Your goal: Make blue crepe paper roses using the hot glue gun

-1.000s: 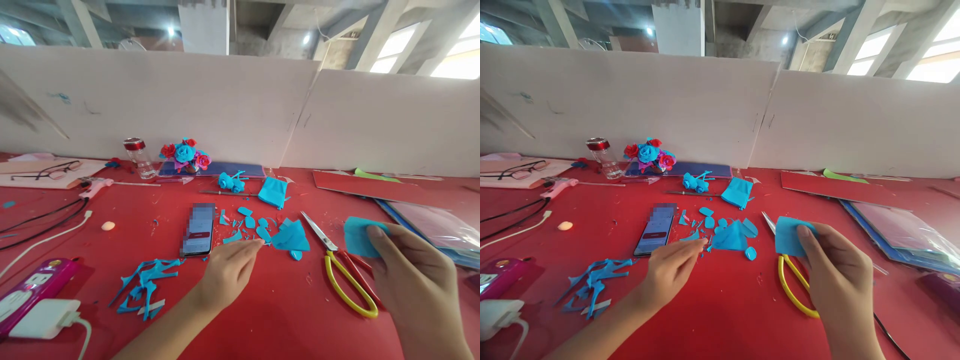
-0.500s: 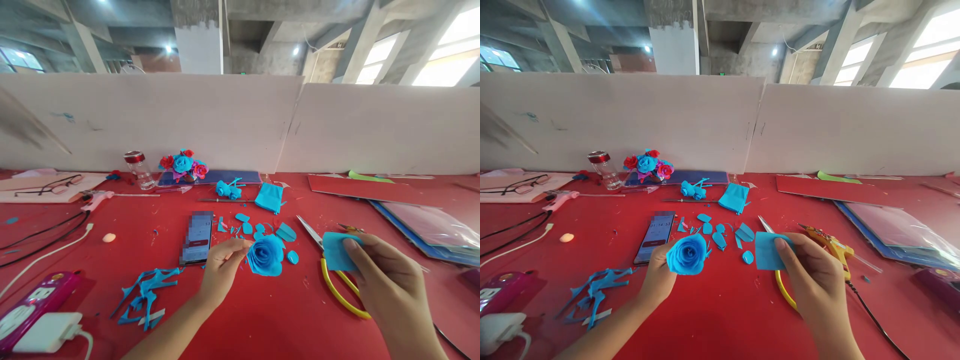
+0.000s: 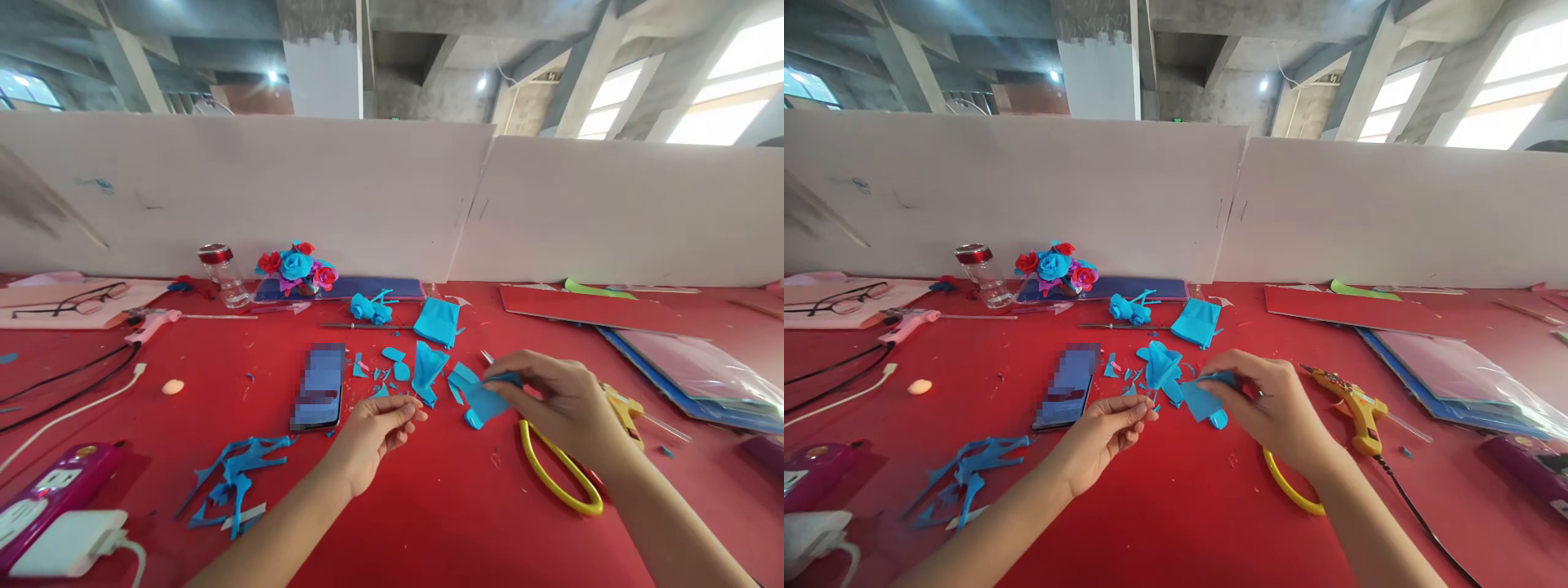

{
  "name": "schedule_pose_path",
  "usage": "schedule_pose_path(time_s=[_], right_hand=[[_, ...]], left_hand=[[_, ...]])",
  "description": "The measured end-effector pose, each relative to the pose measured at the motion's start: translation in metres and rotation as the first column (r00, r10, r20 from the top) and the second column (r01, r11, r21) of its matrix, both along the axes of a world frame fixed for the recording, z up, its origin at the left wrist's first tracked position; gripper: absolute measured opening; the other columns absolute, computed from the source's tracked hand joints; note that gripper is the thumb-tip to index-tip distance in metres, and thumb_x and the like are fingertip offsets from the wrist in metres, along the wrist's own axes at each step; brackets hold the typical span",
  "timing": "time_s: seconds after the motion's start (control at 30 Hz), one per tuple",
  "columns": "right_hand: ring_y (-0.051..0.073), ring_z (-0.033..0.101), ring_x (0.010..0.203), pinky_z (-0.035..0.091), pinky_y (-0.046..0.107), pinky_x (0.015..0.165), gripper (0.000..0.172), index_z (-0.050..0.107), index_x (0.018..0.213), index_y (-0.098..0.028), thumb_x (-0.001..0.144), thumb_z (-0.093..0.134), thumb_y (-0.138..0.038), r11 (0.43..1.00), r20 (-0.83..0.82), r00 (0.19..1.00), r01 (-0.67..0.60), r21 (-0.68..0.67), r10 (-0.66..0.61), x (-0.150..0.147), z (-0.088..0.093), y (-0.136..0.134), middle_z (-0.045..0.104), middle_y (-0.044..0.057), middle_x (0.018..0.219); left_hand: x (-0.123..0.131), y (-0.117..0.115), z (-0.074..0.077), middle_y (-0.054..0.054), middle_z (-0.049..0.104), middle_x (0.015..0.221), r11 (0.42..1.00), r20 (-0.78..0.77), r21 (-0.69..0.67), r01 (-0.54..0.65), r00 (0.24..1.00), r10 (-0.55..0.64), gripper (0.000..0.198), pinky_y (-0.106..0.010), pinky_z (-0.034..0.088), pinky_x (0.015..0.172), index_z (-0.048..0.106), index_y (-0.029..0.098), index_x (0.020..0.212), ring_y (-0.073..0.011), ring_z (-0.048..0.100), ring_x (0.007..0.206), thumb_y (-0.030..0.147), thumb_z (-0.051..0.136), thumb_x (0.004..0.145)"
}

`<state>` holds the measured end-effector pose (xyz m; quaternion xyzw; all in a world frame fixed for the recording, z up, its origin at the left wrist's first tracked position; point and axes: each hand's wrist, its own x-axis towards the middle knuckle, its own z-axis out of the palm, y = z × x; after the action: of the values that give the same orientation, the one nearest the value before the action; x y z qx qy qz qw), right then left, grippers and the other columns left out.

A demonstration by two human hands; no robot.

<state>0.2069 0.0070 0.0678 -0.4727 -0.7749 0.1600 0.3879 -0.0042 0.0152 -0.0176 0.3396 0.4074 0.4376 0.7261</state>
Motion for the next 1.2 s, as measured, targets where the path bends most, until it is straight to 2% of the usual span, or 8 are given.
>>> schedule_pose_path(time_s=[0.17, 0.33, 0.5, 0.67, 0.8, 0.9, 1.2], right_hand=[[0.009, 0.046, 0.051, 0.04, 0.021, 0.049, 0.017, 0.063, 0.081, -0.019, 0.084, 0.052, -0.032, 0.992, 0.108, 0.987, -0.113, -0.058, 0.119, -0.018, -0.002, 0.011, 0.062, 0.0, 0.065], [0.009, 0.036, 0.046, 0.034, 0.021, 0.045, 0.023, 0.063, 0.08, -0.019, 0.085, 0.05, -0.037, 0.995, 0.216, 0.973, -0.064, -0.082, 0.08, -0.025, -0.006, 0.017, 0.05, -0.003, 0.054], [0.009, 0.035, 0.045, 0.034, 0.021, 0.045, 0.024, 0.064, 0.082, -0.02, 0.085, 0.049, -0.038, 0.996, 0.204, 0.978, -0.032, -0.078, 0.047, -0.027, -0.01, 0.019, 0.047, -0.003, 0.053], [0.009, 0.034, 0.046, 0.034, 0.02, 0.044, 0.022, 0.064, 0.082, -0.019, 0.084, 0.051, -0.037, 0.997, 0.208, 0.977, -0.028, -0.071, 0.042, -0.03, -0.01, 0.02, 0.045, -0.004, 0.05], [0.008, 0.033, 0.043, 0.031, 0.021, 0.042, 0.019, 0.062, 0.08, -0.019, 0.083, 0.051, -0.035, 0.994, 0.184, 0.983, 0.004, -0.113, 0.017, -0.03, -0.008, 0.018, 0.041, -0.005, 0.049], [0.008, 0.03, 0.041, 0.029, 0.021, 0.04, 0.02, 0.061, 0.079, -0.02, 0.083, 0.049, -0.035, 0.991, 0.177, 0.984, 0.015, -0.133, 0.009, -0.029, -0.006, 0.015, 0.036, -0.006, 0.047], [0.009, 0.038, 0.044, 0.035, 0.022, 0.042, 0.024, 0.061, 0.078, -0.019, 0.083, 0.049, -0.04, 0.981, 0.139, 0.989, -0.012, -0.195, 0.04, -0.028, -0.006, 0.012, 0.046, -0.004, 0.05]], left_hand=[[0.001, -0.001, 0.006, -0.006, 0.07, 0.075, 1.0, -0.061, 0.003, -0.017, 0.998, 0.017, 0.014, -0.014, 0.04, 0.051, 0.073, 0.015, 0.075, -0.0035, 0.05, 0.055, 0.027, 0.073, 0.066], [0.001, -0.002, 0.005, -0.007, 0.071, 0.078, 0.999, -0.097, 0.039, -0.018, 0.995, 0.021, 0.015, -0.013, 0.039, 0.05, 0.073, 0.016, 0.077, -0.0041, 0.05, 0.056, 0.028, 0.071, 0.069], [0.002, -0.003, 0.005, -0.008, 0.072, 0.08, 0.994, -0.183, 0.099, -0.037, 0.982, 0.055, 0.015, -0.016, 0.041, 0.05, 0.072, 0.016, 0.078, -0.006, 0.053, 0.056, 0.028, 0.067, 0.07], [0.004, -0.003, 0.006, -0.009, 0.072, 0.078, 0.974, -0.28, 0.222, -0.045, 0.954, 0.108, 0.018, -0.019, 0.043, 0.047, 0.072, 0.015, 0.079, -0.0093, 0.056, 0.056, 0.029, 0.063, 0.072], [0.003, -0.003, 0.002, -0.008, 0.072, 0.077, 0.937, -0.342, 0.348, -0.029, 0.927, 0.155, 0.02, -0.02, 0.045, 0.046, 0.072, 0.016, 0.081, -0.0113, 0.058, 0.056, 0.031, 0.06, 0.075], [0.003, -0.003, 0.0, -0.006, 0.072, 0.076, 0.888, -0.406, 0.46, -0.021, 0.884, 0.231, 0.02, -0.021, 0.048, 0.044, 0.072, 0.018, 0.08, -0.013, 0.06, 0.056, 0.031, 0.057, 0.077], [0.003, -0.005, -0.001, -0.003, 0.073, 0.073, 0.774, -0.501, 0.633, 0.032, 0.779, 0.377, 0.02, -0.021, 0.05, 0.044, 0.073, 0.022, 0.086, -0.013, 0.061, 0.053, 0.025, 0.053, 0.081]])
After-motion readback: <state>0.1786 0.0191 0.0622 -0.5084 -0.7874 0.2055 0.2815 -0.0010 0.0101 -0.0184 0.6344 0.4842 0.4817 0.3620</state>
